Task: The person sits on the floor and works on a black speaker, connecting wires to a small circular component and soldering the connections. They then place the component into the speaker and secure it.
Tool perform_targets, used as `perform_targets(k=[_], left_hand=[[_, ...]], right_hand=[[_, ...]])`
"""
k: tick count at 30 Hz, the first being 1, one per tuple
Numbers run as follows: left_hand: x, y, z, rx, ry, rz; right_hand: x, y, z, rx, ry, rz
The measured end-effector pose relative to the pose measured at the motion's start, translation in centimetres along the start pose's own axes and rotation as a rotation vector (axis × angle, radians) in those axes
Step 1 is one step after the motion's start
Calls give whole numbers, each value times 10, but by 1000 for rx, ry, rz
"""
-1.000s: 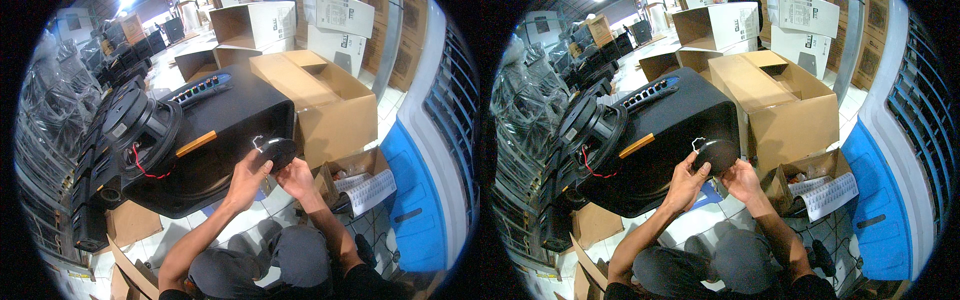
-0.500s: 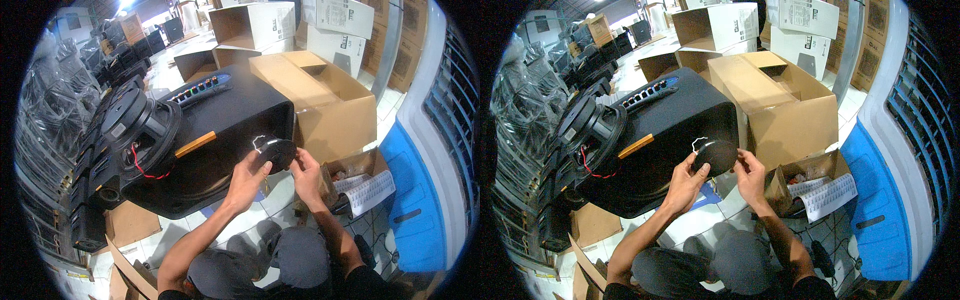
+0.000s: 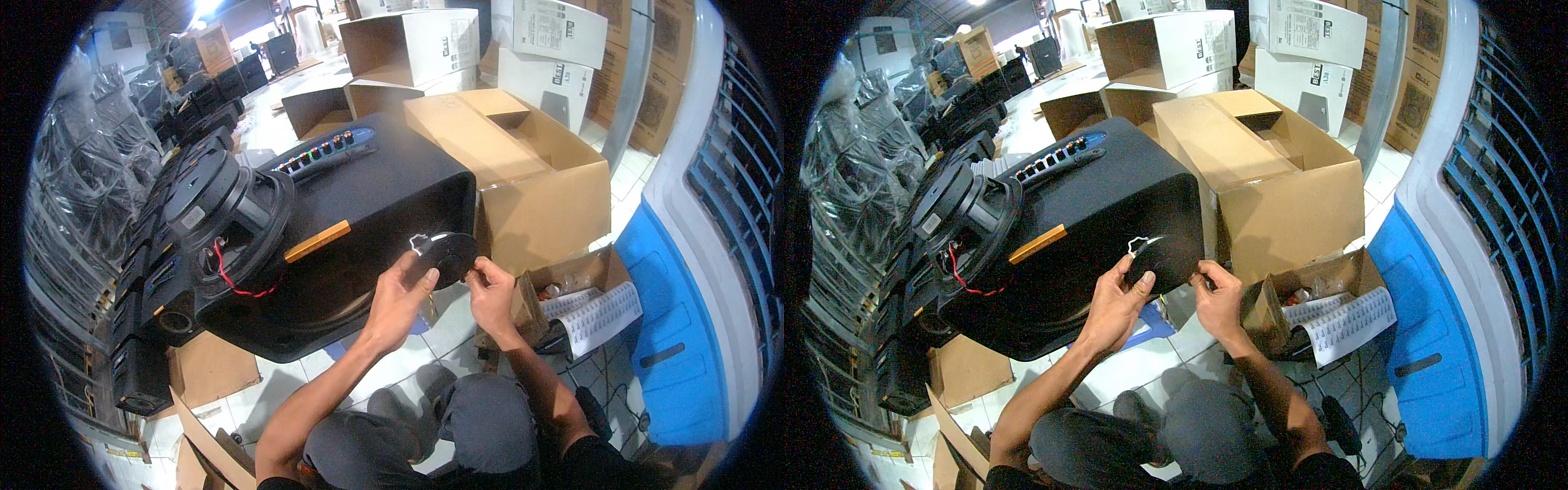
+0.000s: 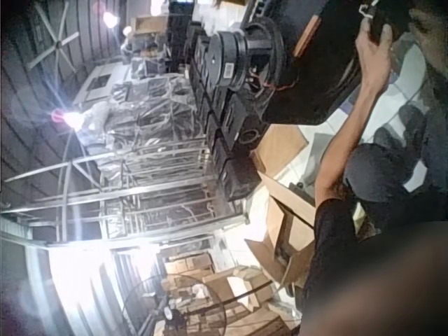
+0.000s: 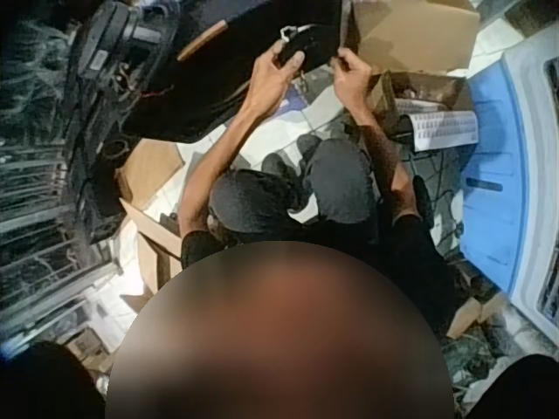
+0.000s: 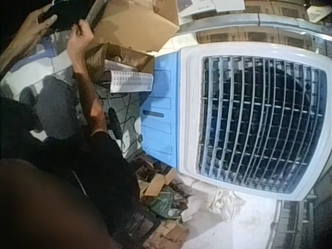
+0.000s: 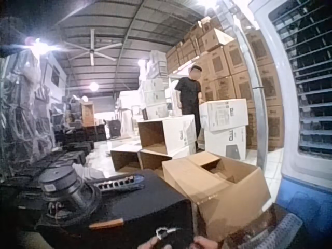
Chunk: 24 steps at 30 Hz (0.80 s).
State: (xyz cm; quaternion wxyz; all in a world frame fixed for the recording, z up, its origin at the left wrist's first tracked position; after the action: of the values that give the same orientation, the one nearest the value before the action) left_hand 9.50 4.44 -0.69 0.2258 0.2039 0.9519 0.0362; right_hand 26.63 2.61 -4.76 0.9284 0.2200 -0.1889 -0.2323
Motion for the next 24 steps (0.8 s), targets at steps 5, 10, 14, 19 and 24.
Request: perform_targets(k=[5,10,14,19,24], left_hand=[[1,-1,2,22,-32,-13],[1,-1,0,21,-49,-9],[-3,-1,-1,18,-93,18],[-3,-2,0,24,-72,1],[-2,-3,0,24,-62,0]], right_hand=[[-4,-2,-2,-84,-13,27],[-2,-3,0,-76,-26,32],[1,-4,2,-41,-11,20],[2,-9,5,-38,80,25],[6,-15,-2,-100,136,49]])
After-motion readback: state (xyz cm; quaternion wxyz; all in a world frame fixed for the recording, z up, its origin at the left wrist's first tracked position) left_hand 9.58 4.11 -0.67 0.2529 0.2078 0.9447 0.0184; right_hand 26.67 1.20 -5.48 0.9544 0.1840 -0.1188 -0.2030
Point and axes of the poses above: each hand's wrist, its own y-axis towards the middle knuckle, its own x-axis out of the back of the hand, z = x × y, the point moved 10 cm from there along y, towards the middle knuckle, and after that the axes turned 14 degrees about -y, right-handed, at the moved point
